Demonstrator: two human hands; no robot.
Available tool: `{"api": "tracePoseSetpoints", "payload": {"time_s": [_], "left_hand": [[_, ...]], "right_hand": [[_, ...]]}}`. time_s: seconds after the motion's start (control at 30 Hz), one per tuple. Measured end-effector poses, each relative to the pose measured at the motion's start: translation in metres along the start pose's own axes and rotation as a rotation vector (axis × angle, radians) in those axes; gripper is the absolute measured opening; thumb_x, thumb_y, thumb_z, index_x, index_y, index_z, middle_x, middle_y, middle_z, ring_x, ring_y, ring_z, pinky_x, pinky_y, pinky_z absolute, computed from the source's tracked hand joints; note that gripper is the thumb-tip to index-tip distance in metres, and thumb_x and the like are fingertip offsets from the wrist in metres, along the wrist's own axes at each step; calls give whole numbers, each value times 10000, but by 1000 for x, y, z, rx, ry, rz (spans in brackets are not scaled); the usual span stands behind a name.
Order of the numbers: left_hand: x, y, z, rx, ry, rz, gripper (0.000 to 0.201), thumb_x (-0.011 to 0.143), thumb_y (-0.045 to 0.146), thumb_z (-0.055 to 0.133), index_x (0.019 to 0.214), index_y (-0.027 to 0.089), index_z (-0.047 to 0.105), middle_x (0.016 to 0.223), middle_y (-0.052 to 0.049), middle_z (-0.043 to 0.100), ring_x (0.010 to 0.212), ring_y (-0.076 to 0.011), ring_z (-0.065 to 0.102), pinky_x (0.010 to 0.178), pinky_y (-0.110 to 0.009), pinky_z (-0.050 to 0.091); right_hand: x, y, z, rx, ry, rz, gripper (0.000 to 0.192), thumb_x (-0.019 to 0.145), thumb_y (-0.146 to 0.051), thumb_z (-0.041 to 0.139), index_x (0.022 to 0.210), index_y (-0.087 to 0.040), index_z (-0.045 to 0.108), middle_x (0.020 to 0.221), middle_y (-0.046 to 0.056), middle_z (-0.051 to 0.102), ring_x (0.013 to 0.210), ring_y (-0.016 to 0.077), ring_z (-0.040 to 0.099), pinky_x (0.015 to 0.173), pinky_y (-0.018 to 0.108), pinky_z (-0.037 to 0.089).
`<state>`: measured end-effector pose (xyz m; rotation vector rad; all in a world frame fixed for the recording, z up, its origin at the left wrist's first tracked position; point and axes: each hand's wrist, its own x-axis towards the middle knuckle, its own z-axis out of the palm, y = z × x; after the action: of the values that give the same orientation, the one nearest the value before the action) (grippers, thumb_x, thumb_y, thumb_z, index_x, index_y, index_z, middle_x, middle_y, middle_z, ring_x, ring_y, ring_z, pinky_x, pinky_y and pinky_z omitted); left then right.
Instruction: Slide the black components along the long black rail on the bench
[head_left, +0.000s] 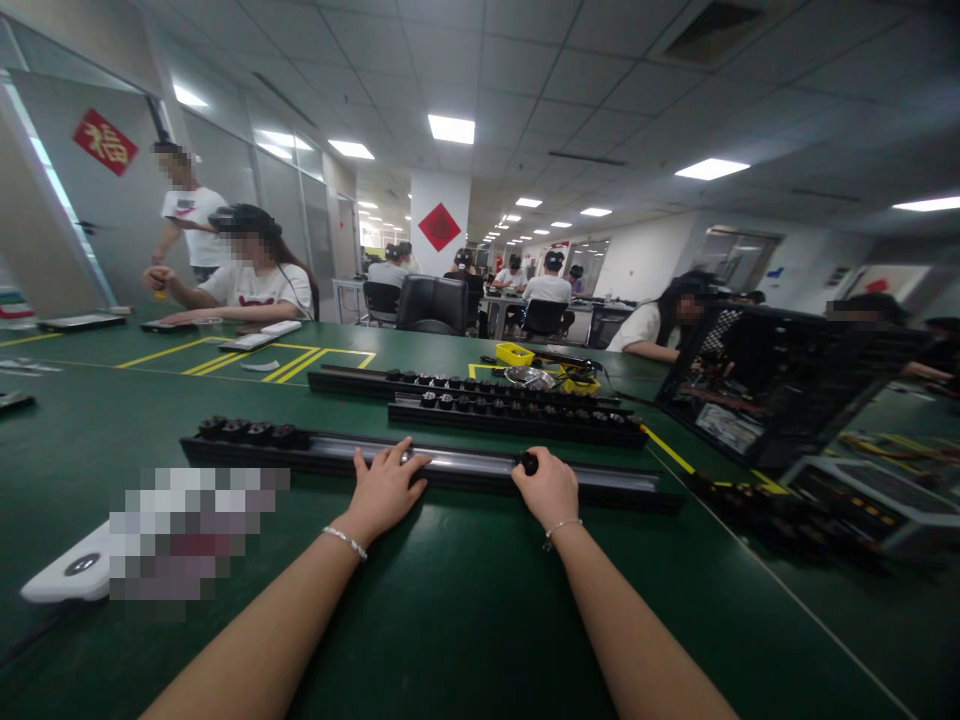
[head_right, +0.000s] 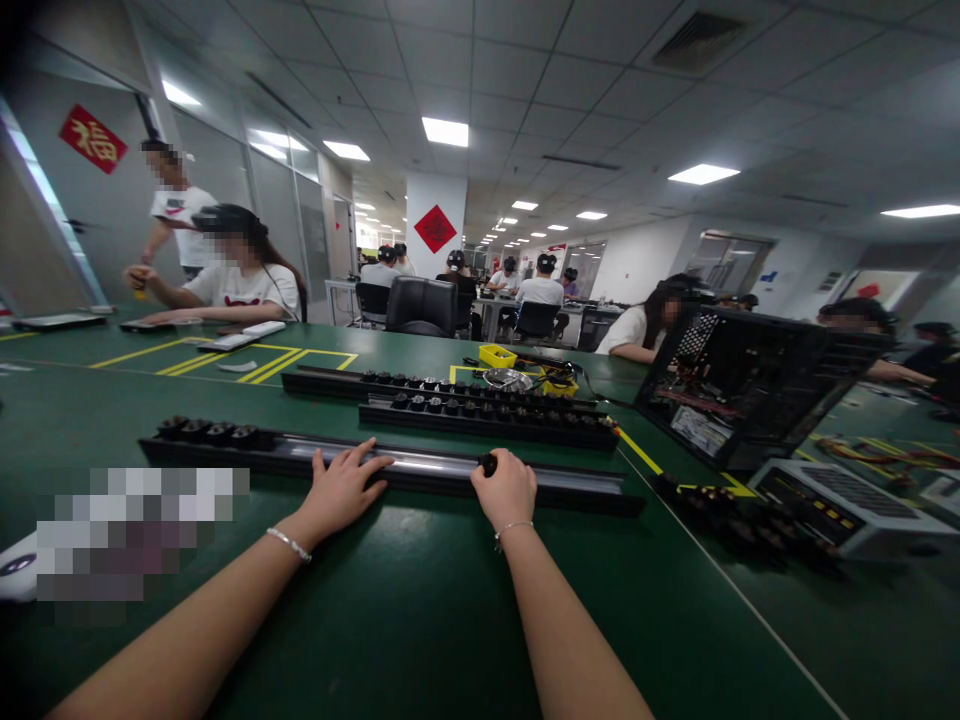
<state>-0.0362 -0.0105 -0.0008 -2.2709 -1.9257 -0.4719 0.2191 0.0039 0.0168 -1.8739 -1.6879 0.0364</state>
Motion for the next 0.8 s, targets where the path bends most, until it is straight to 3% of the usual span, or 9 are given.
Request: {"api": "tracePoseSetpoints", "payload": {"time_s": [0.27,0.8], "left_hand": [[0,-1,0,-7,1,8,380,852,423,435,1219,386,529,1436,-63,405,1242,-329,419,987,-732,113],[0,1,-1,8,-3,-3,375,846,416,443,1209,387,535,1432,-56,413,1236,-323,432,993,-724,121]], "right_hand": [[-4,0,1,23,25,10,265,768,-335,483,970,-213,602,1017,57,653,1054,227,533,1036,472,188],[-2,2,-3,0,5,45,314,757,-316,467,1014,-188,595,1007,81,653,1019,227,557,1031,449,217]]}}
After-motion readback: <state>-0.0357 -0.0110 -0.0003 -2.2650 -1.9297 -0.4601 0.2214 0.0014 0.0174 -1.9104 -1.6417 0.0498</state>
